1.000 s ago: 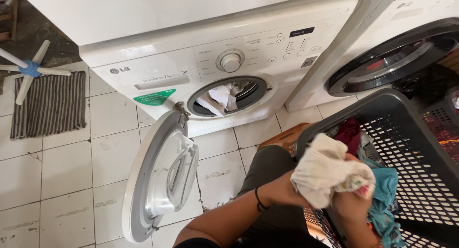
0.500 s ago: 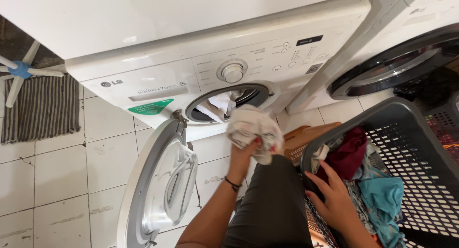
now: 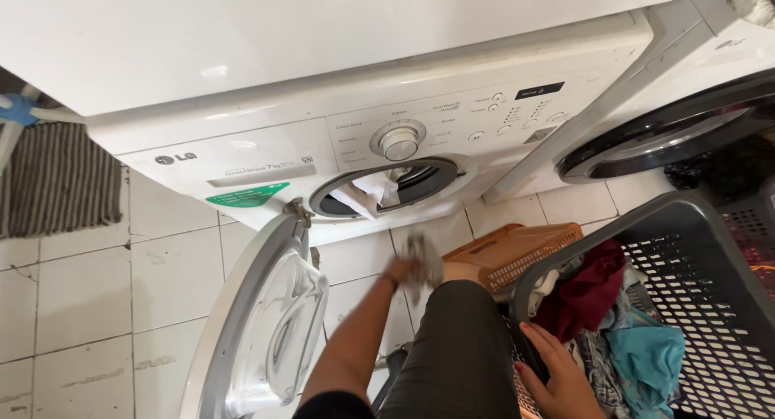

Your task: The person sorts various items of clothing from a laundry basket and places selected pieces into a front-loading washing machine.

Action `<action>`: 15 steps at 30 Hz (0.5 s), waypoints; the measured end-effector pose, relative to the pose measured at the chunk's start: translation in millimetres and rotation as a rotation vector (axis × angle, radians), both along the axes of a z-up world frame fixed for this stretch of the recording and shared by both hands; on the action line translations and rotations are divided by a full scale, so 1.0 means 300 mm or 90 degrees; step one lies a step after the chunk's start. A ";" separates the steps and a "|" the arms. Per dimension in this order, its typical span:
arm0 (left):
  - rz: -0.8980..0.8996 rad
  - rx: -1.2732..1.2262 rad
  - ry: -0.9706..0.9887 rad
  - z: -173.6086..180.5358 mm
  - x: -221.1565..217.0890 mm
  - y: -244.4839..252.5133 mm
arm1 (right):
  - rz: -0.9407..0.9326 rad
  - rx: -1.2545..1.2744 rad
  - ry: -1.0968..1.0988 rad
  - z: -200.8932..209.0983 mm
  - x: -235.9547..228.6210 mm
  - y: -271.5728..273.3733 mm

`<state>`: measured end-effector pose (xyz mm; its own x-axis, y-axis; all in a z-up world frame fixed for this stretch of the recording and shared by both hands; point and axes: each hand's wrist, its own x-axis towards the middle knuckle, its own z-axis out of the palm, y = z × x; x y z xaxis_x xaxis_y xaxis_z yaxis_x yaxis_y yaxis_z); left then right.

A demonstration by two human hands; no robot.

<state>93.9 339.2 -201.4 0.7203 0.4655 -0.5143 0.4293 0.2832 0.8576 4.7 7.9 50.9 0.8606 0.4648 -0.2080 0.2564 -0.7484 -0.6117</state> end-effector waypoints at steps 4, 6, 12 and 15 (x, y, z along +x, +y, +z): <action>0.098 0.089 -0.305 0.024 0.326 0.125 | 0.007 0.037 -0.005 -0.016 -0.001 -0.008; 0.130 0.054 -0.327 0.036 0.383 0.136 | 0.000 0.045 -0.002 -0.011 -0.015 -0.006; 0.250 -0.076 -0.059 -0.017 0.238 0.063 | -0.018 0.004 0.018 0.023 0.000 0.023; 0.335 -0.222 -0.017 -0.072 0.081 0.026 | -0.039 -0.004 0.023 0.043 -0.019 0.034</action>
